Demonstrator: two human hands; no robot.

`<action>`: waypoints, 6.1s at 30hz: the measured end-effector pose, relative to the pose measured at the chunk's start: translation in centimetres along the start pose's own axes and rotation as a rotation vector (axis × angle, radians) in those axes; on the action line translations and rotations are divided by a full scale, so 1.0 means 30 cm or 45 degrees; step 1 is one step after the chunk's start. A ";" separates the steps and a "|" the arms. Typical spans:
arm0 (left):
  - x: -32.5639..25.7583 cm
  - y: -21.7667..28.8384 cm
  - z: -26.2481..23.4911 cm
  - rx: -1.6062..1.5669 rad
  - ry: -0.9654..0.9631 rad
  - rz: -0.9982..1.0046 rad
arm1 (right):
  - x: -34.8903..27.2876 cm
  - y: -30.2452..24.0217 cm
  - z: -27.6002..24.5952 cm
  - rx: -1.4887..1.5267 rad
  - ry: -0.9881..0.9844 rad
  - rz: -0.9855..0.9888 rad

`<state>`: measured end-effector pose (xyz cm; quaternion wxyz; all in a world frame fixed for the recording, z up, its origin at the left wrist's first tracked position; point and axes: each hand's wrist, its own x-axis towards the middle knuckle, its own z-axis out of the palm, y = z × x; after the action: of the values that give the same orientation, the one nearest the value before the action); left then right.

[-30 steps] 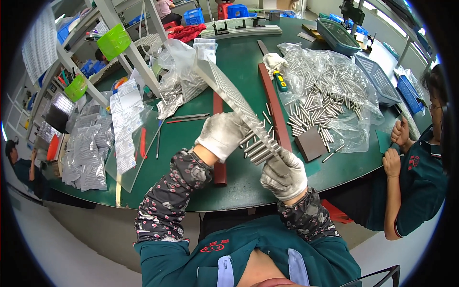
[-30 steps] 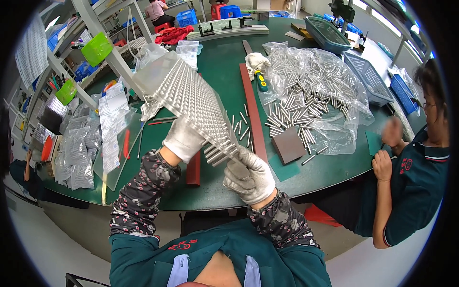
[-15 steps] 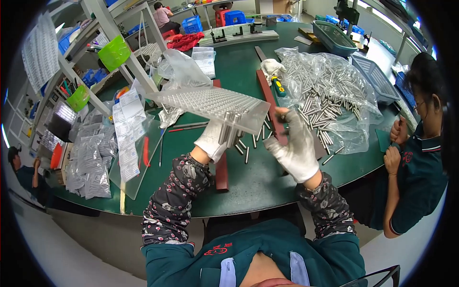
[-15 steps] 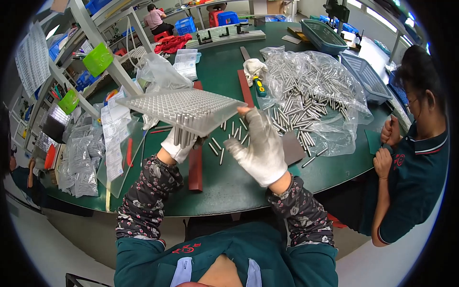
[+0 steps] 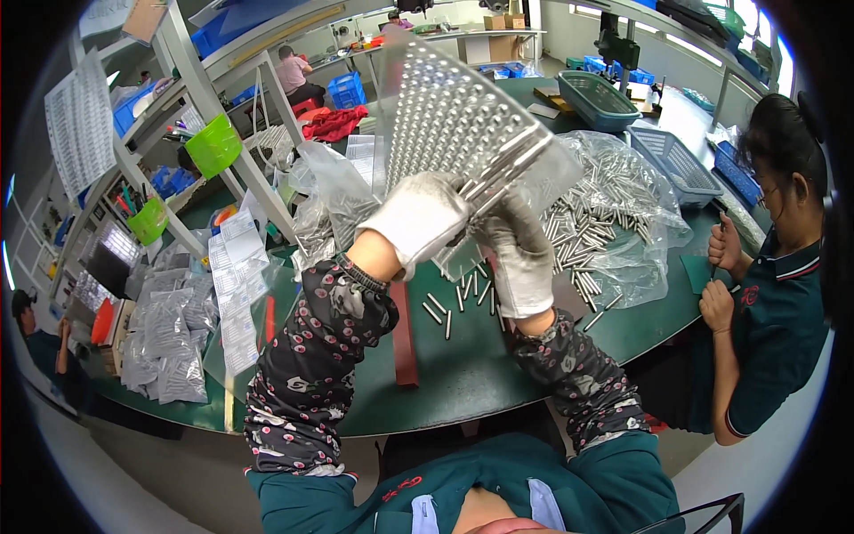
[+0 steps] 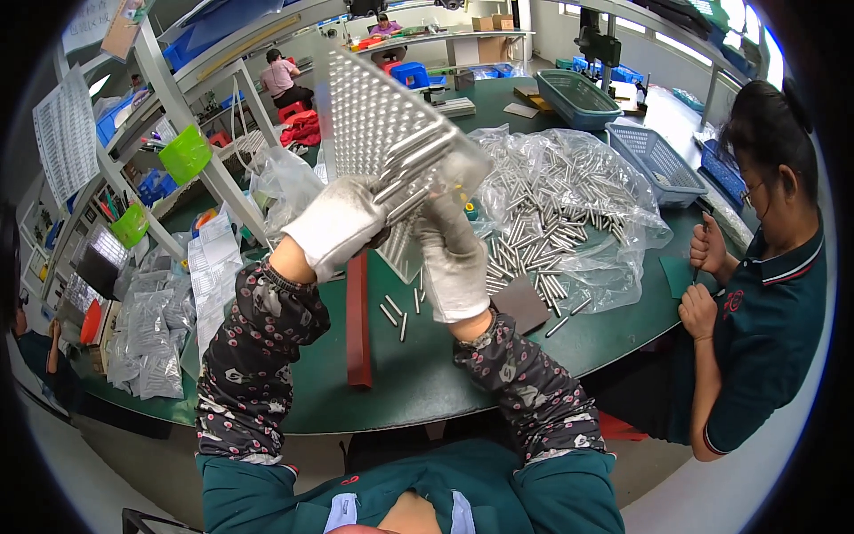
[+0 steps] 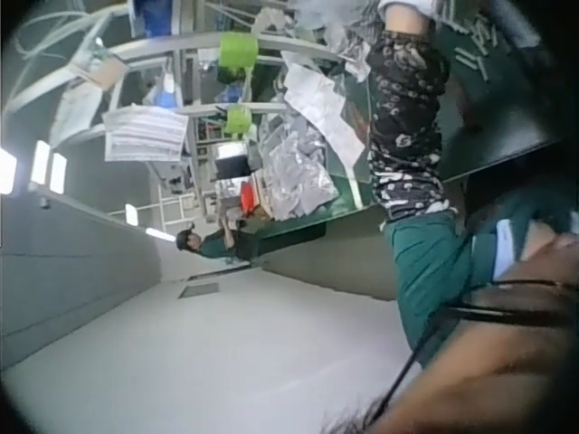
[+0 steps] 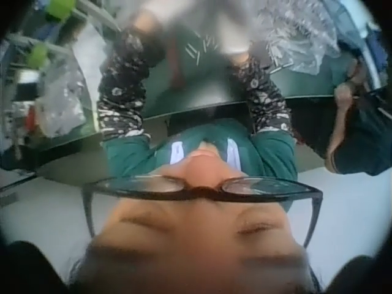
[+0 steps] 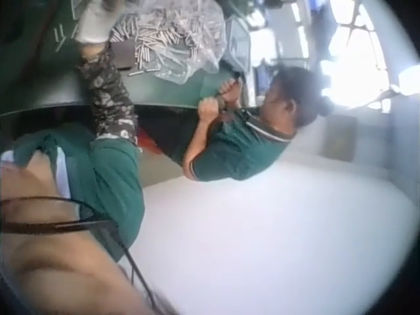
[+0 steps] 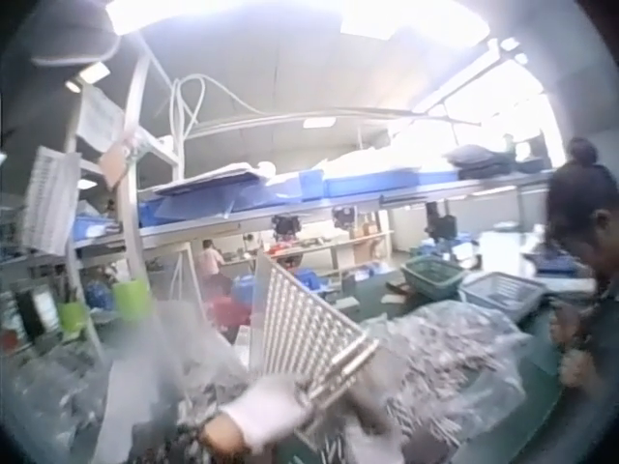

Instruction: Assembling and inspecting small metal pins using a template plate on a workbench.

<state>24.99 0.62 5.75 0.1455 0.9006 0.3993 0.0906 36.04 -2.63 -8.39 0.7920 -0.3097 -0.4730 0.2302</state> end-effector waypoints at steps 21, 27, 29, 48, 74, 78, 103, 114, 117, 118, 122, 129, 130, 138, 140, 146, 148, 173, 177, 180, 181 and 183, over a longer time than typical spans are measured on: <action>-0.002 -0.154 -0.056 -1.327 -0.091 -0.455 | 0.088 -0.071 -0.025 -0.303 0.003 0.305; 0.003 -0.150 -0.092 -1.472 -0.293 -0.335 | 0.088 -0.156 0.005 -0.479 -0.128 0.195; -0.015 -0.137 -0.126 -1.429 -0.368 -0.306 | 0.105 -0.198 0.022 -0.484 -0.180 0.165; -0.159 -0.088 -0.148 -1.082 -0.363 -0.443 | 0.130 -0.277 0.102 -0.986 -0.593 -0.654; -0.224 -0.119 -0.062 -1.613 -0.183 -0.209 | 0.118 -0.247 0.115 -1.072 -0.553 -0.807; -0.224 -0.124 -0.053 -1.571 -0.251 -0.248 | 0.118 -0.237 0.111 -1.032 -0.577 -0.779; -0.275 -0.144 -0.017 -1.332 0.209 -0.443 | 0.113 -0.236 0.149 -1.223 -0.612 -0.904; -0.244 -0.195 0.065 -1.870 0.423 -0.468 | 0.107 -0.222 0.184 -1.287 -0.700 -0.785; -0.243 -0.179 0.089 -1.614 0.638 -0.418 | 0.114 -0.221 0.187 -1.401 -0.718 -0.817; -0.228 -0.154 0.101 -1.548 0.874 -0.389 | 0.121 -0.210 0.193 -1.337 -0.684 -0.817; -0.205 -0.183 0.134 -1.350 1.079 -0.304 | 0.124 -0.210 0.208 -1.319 -0.609 -0.823; -0.206 -0.191 0.132 -1.874 0.891 -0.439 | 0.132 -0.180 0.205 -1.322 -0.640 -0.869; -0.200 -0.210 0.144 -1.874 0.890 -0.437 | 0.127 -0.174 0.208 -1.320 -0.625 -0.825; -0.258 -0.320 0.135 -2.102 0.191 0.067 | 0.174 -0.186 0.177 -1.307 -0.651 -0.697; -0.278 -0.336 0.140 -2.142 0.137 -0.116 | 0.193 -0.172 0.164 -1.255 -0.628 -0.792; -0.292 -0.435 0.118 -2.392 0.380 -0.087 | 0.184 -0.217 0.184 -1.317 -0.840 -0.885; -0.299 -0.362 0.089 -2.384 0.575 -0.210 | 0.178 -0.214 0.188 -1.396 -0.963 -0.778; -0.336 -0.520 0.130 -1.948 0.175 -0.426 | 0.179 -0.151 0.326 -1.826 -1.398 -1.115; -0.345 -0.486 0.159 -1.866 0.322 -0.497 | 0.151 -0.126 0.311 -1.858 -1.308 -1.187; -0.338 -0.473 0.186 -1.805 0.421 -0.365 | 0.146 -0.120 0.292 -1.820 -1.292 -1.164; -0.343 -0.472 0.187 -1.808 0.398 -0.344 | 0.147 -0.120 0.288 -1.815 -1.250 -1.193; -0.360 -0.471 0.180 -1.879 0.358 -0.277 | 0.150 -0.139 0.286 -1.760 -1.150 -1.246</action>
<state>9.53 0.57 -4.56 0.6662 0.5051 0.3364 0.4334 30.70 -0.25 0.39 0.1856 -0.3587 -0.8417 -0.3583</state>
